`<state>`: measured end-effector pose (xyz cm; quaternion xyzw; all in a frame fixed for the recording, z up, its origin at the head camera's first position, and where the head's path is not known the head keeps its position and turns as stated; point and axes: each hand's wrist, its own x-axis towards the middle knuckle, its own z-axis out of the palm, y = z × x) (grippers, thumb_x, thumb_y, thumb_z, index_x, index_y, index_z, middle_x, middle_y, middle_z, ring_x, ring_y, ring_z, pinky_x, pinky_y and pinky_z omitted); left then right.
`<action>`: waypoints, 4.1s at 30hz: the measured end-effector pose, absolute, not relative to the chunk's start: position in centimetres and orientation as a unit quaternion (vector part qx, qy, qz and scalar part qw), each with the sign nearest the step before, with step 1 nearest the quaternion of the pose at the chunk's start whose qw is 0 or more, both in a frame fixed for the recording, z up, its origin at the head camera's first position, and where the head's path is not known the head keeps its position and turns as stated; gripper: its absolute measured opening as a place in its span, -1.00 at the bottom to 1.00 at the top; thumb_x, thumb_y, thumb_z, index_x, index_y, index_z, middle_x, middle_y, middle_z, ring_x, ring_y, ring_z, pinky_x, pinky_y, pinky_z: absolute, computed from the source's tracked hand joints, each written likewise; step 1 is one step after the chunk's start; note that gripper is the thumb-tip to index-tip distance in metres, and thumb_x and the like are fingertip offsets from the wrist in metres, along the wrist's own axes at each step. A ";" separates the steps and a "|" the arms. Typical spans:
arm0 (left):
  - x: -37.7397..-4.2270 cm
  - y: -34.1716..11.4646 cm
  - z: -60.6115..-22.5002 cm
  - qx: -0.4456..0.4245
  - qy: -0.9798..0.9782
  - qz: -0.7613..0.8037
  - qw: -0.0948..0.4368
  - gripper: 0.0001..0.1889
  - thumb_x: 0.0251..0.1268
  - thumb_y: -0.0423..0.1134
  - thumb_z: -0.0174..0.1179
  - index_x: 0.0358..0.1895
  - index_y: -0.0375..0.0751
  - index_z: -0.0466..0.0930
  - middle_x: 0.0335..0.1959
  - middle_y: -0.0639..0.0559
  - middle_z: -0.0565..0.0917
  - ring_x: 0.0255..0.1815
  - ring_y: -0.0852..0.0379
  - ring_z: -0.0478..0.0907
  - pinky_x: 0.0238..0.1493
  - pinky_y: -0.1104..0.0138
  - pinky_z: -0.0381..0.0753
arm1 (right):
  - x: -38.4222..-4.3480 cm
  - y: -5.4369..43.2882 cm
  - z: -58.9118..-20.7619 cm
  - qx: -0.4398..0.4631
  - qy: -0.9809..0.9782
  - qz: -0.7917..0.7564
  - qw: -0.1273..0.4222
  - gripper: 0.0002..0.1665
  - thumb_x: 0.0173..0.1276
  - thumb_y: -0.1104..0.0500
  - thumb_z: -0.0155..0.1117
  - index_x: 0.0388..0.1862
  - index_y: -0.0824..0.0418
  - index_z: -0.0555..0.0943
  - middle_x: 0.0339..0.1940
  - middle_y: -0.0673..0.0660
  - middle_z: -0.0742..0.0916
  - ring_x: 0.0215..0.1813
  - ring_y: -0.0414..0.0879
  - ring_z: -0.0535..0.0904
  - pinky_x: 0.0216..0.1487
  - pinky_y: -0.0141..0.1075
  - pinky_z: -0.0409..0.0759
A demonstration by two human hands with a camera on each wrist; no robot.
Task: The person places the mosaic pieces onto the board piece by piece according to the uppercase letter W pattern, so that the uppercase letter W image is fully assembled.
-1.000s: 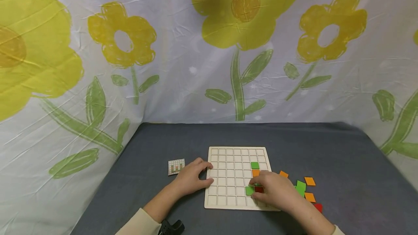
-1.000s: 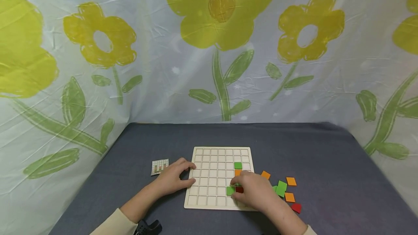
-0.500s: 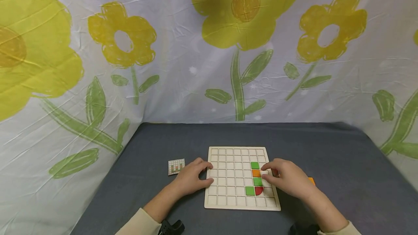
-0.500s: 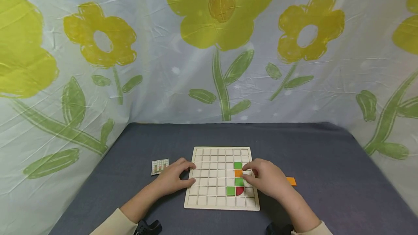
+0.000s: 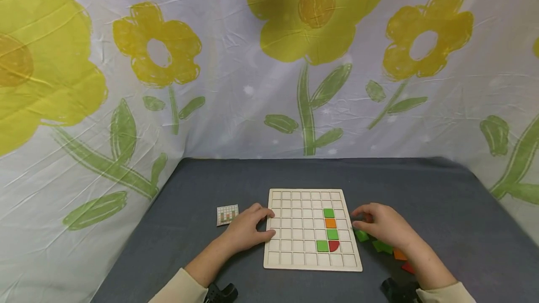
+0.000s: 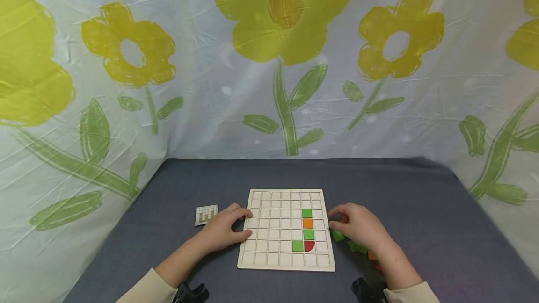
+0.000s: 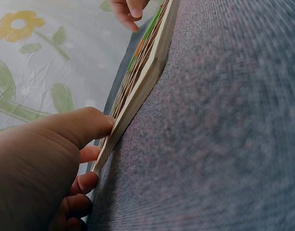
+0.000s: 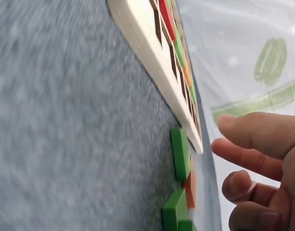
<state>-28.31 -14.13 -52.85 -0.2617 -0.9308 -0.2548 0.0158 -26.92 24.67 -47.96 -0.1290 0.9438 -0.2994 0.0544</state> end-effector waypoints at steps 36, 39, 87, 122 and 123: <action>-28.1 -14.1 -52.7 -0.260 -0.932 -0.252 0.015 -0.59 0.33 0.03 0.37 0.16 -0.01 0.65 -0.16 0.15 0.49 -0.25 0.20 0.41 -0.24 0.21 0.46 | -27.6 26.4 -48.3 -0.090 0.977 -0.185 0.060 -0.79 0.22 0.06 0.52 -0.29 0.16 0.75 -0.51 0.00 0.57 -0.49 -0.10 0.42 -0.44 -0.19 0.37; -28.1 -14.1 -52.7 -0.258 -0.933 -0.251 0.015 -0.60 0.34 0.02 0.36 0.16 0.00 0.64 -0.15 0.15 0.49 -0.25 0.20 0.41 -0.23 0.21 0.47 | -27.6 26.4 -48.4 -0.092 0.977 -0.188 0.051 -0.77 0.22 0.06 0.52 -0.25 0.18 0.75 -0.49 0.00 0.56 -0.49 -0.10 0.41 -0.45 -0.19 0.36; -28.3 -14.0 -52.9 -0.259 -0.935 -0.243 0.018 -0.60 0.34 0.04 0.37 0.16 0.01 0.63 -0.19 0.18 0.46 -0.29 0.20 0.39 -0.28 0.22 0.44 | -23.2 18.4 -46.4 -0.281 0.936 -0.158 -0.142 -0.82 0.09 0.12 0.51 -0.32 0.04 0.69 -0.37 -0.13 0.58 -0.46 -0.36 0.38 -0.53 -0.42 0.37; -28.2 -13.9 -52.7 -0.255 -0.936 -0.243 0.018 -0.59 0.33 0.04 0.38 0.16 -0.01 0.64 -0.16 0.16 0.48 -0.25 0.18 0.41 -0.23 0.18 0.46 | -23.4 15.6 -49.8 -0.299 0.934 -0.191 -0.033 -0.84 0.25 0.08 0.53 -0.21 0.03 0.74 -0.42 -0.18 0.57 -0.46 -0.32 0.37 -0.44 -0.35 0.39; -28.2 -13.9 -52.7 -0.255 -0.936 -0.243 0.017 -0.59 0.33 0.04 0.38 0.16 0.00 0.64 -0.16 0.17 0.48 -0.25 0.18 0.41 -0.24 0.18 0.46 | -23.4 15.6 -49.8 -0.297 0.935 -0.190 -0.033 -0.83 0.24 0.07 0.54 -0.21 0.02 0.75 -0.41 -0.18 0.57 -0.45 -0.32 0.38 -0.43 -0.35 0.39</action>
